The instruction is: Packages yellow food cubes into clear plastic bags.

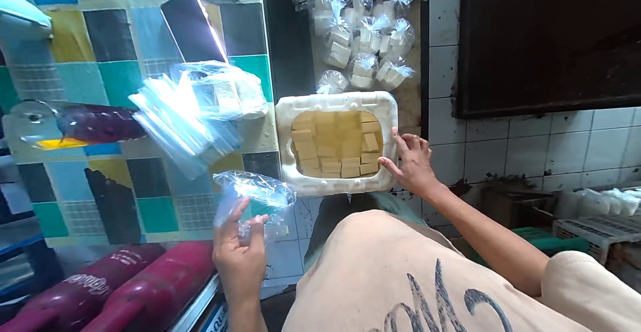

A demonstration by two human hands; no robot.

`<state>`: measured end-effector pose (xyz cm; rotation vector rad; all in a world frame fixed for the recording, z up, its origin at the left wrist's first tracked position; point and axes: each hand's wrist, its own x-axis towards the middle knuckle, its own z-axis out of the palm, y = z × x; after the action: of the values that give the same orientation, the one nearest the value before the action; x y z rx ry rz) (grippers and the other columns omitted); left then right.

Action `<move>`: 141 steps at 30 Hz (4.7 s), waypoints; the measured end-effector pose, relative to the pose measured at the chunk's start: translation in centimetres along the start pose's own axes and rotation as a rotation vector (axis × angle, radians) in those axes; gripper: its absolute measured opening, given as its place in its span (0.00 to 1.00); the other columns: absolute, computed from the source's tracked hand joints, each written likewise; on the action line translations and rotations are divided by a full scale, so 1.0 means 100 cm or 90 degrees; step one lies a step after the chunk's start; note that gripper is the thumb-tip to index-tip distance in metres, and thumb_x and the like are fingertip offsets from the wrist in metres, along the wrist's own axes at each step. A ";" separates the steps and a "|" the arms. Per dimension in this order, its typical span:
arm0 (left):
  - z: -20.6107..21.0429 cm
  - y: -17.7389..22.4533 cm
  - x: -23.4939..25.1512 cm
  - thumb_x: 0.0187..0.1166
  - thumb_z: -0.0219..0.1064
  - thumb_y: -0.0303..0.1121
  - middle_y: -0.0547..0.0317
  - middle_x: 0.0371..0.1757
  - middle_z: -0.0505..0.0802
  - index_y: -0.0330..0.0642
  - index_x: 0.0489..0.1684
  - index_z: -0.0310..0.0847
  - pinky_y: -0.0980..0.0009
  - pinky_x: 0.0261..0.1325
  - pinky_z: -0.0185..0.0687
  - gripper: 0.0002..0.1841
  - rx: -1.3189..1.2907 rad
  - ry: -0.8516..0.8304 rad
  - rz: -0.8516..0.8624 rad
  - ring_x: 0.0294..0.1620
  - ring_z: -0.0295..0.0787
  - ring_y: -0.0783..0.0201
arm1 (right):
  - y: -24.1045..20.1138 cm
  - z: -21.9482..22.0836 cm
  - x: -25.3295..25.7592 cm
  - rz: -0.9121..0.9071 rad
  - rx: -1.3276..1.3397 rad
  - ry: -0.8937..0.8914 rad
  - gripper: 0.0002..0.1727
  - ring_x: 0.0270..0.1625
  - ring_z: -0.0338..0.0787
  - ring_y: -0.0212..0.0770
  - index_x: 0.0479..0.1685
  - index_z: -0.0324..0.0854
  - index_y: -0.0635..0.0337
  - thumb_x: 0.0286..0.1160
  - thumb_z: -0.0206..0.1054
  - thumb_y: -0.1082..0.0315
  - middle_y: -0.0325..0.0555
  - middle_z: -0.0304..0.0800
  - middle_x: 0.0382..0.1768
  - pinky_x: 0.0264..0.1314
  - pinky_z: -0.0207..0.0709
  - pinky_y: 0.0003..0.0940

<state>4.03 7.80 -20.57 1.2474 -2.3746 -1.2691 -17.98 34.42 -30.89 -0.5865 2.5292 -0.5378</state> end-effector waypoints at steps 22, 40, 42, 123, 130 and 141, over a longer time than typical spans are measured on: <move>0.002 0.003 -0.004 0.78 0.62 0.25 0.38 0.68 0.82 0.23 0.71 0.75 0.86 0.50 0.83 0.23 0.008 -0.005 0.013 0.48 0.86 0.80 | 0.017 0.023 -0.021 -0.080 -0.024 0.108 0.38 0.77 0.74 0.73 0.84 0.73 0.60 0.80 0.65 0.45 0.65 0.77 0.76 0.75 0.63 0.73; 0.006 0.007 -0.008 0.77 0.63 0.25 0.39 0.67 0.82 0.24 0.71 0.76 0.84 0.51 0.84 0.23 -0.005 0.002 0.003 0.50 0.87 0.79 | 0.024 -0.004 -0.011 0.216 0.571 -0.147 0.24 0.92 0.55 0.54 0.68 0.85 0.53 0.81 0.48 0.70 0.55 0.52 0.93 0.81 0.61 0.60; 0.007 0.008 -0.008 0.78 0.63 0.25 0.39 0.67 0.82 0.24 0.71 0.76 0.84 0.52 0.84 0.23 -0.005 0.001 -0.002 0.51 0.87 0.78 | 0.020 -0.013 -0.006 0.239 0.548 -0.161 0.23 0.91 0.57 0.55 0.61 0.87 0.56 0.81 0.46 0.71 0.57 0.55 0.91 0.80 0.61 0.60; 0.150 0.052 0.003 0.83 0.63 0.33 0.39 0.38 0.94 0.54 0.89 0.65 0.36 0.48 0.80 0.31 0.415 -0.730 0.238 0.43 0.92 0.35 | 0.041 0.003 -0.058 0.361 0.874 -0.360 0.29 0.45 0.88 0.35 0.81 0.68 0.52 0.84 0.41 0.81 0.41 0.86 0.48 0.52 0.85 0.35; 0.176 0.062 -0.005 0.85 0.56 0.32 0.40 0.43 0.94 0.62 0.96 0.50 0.39 0.48 0.80 0.36 0.506 -0.774 0.262 0.48 0.91 0.36 | 0.038 0.000 -0.059 0.432 1.001 -0.365 0.27 0.44 0.89 0.33 0.78 0.72 0.50 0.90 0.35 0.75 0.37 0.87 0.48 0.50 0.85 0.31; 0.189 0.082 -0.022 0.88 0.52 0.33 0.39 0.48 0.93 0.59 0.98 0.38 0.41 0.52 0.81 0.38 0.598 -0.768 0.149 0.53 0.91 0.37 | 0.045 -0.006 -0.058 0.401 0.876 -0.337 0.26 0.44 0.87 0.32 0.77 0.73 0.56 0.87 0.37 0.75 0.38 0.86 0.50 0.49 0.82 0.30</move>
<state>-8.79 23.23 -25.66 0.0996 -4.1003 -0.9033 -15.07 41.14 -30.36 0.5036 1.2300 -1.3773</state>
